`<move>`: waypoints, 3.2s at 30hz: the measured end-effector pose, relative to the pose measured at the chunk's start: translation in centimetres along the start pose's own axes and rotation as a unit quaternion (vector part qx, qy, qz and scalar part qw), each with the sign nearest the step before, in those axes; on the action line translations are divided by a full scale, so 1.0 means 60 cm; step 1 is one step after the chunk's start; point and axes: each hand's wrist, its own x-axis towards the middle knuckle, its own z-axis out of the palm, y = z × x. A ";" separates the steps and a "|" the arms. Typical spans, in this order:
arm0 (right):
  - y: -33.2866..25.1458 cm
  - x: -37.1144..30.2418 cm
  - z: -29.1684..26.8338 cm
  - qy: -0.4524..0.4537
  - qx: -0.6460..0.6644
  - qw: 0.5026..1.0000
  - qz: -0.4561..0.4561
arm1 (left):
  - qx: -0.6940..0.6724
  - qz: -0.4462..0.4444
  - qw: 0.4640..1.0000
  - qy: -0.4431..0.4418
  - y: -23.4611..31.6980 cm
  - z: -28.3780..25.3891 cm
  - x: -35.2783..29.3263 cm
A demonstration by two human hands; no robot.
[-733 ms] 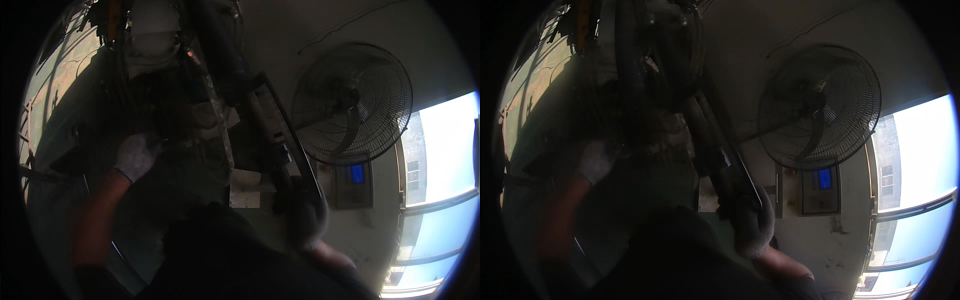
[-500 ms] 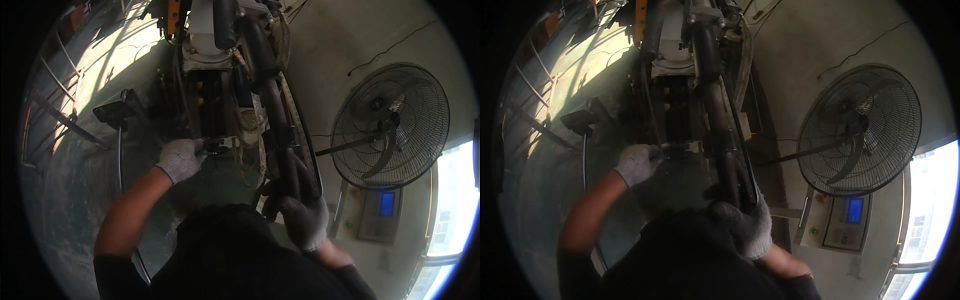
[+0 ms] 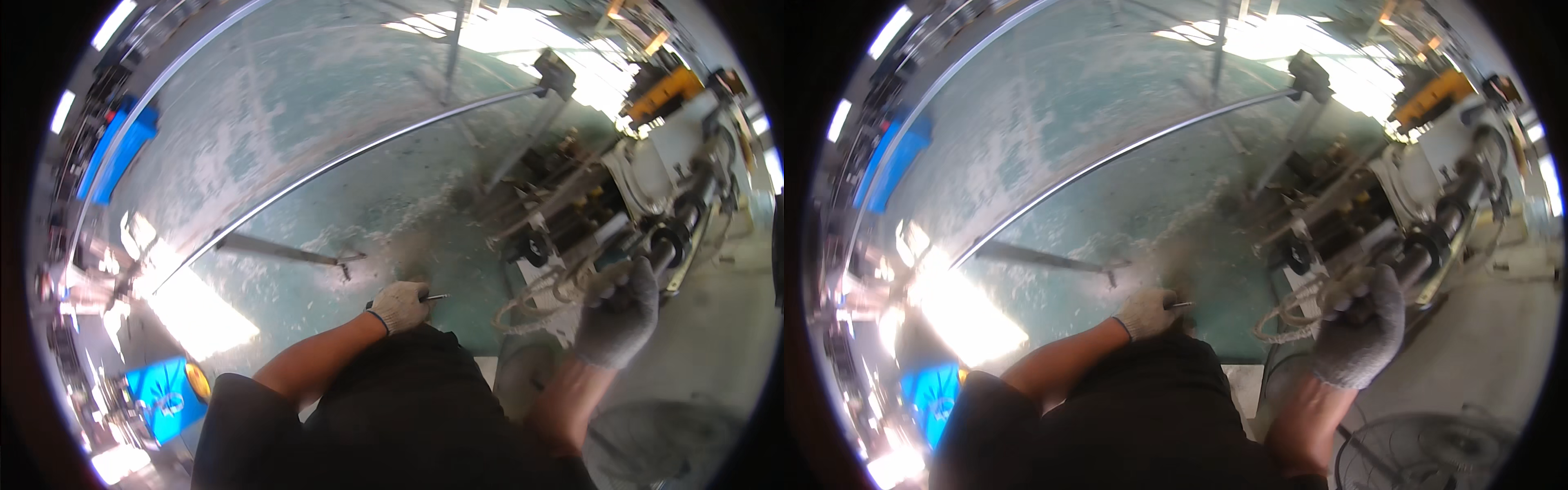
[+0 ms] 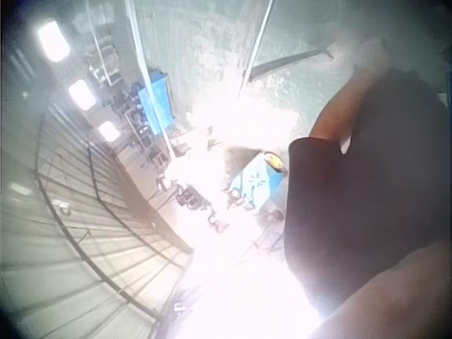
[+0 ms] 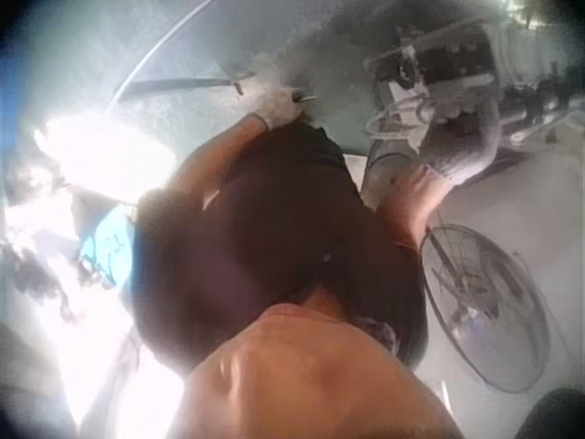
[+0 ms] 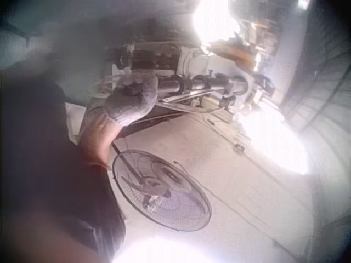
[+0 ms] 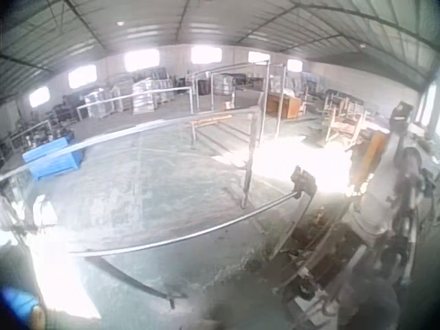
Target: The person adjusts a metal rod bending machine using a hex key, then loads multiple straight metal rods into the machine and bends them. The bent rods are removed and placed on a rack. The process is repeated with additional rods.
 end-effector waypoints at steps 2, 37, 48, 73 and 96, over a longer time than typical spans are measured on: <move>-0.002 0.003 -0.009 0.028 0.025 0.999 0.004 | -0.058 -0.082 0.993 0.067 -0.058 0.009 -0.086; 0.897 -0.507 0.634 0.048 -0.327 0.942 0.060 | -0.066 -0.219 0.928 0.293 -1.238 -0.199 -0.903; 0.889 -0.537 0.679 0.184 -0.365 0.911 0.047 | -0.132 -0.198 0.940 0.245 -1.535 -0.513 -0.885; 0.892 -0.622 0.847 0.387 -0.593 0.705 0.035 | 0.009 0.067 0.978 -0.195 -1.191 -1.036 0.186; 0.971 -0.451 0.916 0.738 -0.639 0.217 0.022 | 0.014 0.161 0.866 -0.474 -0.448 -0.750 0.720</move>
